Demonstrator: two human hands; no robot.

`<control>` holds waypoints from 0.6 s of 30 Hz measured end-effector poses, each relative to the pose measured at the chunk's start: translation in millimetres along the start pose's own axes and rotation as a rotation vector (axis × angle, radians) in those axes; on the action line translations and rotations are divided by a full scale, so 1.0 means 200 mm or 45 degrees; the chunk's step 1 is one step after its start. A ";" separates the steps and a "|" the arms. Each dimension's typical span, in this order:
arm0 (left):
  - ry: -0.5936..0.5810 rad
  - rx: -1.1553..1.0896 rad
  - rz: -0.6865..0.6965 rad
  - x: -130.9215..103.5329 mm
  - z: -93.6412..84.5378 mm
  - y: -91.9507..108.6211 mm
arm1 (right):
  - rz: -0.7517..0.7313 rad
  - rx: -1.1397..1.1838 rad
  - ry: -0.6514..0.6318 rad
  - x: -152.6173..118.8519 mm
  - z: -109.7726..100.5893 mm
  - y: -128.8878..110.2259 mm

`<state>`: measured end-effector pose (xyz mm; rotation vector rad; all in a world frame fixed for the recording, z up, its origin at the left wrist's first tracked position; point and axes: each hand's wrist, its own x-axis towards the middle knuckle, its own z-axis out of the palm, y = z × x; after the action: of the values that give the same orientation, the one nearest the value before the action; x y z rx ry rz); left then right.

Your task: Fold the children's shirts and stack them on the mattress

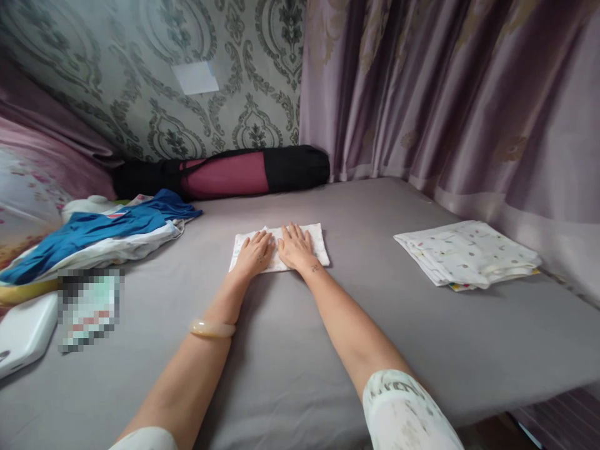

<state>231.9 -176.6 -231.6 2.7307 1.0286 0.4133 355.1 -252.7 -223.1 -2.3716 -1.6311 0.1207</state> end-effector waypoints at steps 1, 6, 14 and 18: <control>0.016 0.014 -0.015 0.00 0.00 0.00 | 0.029 -0.011 0.029 0.00 -0.01 0.01; -0.002 0.126 -0.098 0.00 -0.01 -0.02 | 0.184 -0.064 -0.012 0.01 -0.01 0.08; -0.054 0.158 -0.115 0.00 0.00 -0.03 | 0.206 -0.060 -0.058 0.02 0.00 0.10; -0.013 0.162 -0.197 0.00 -0.01 -0.05 | 0.253 -0.095 0.019 0.02 -0.02 0.12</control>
<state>224.8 -168.5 -232.3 2.7326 1.2943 0.3192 378.4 -257.7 -225.8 -2.5806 -1.4139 0.0805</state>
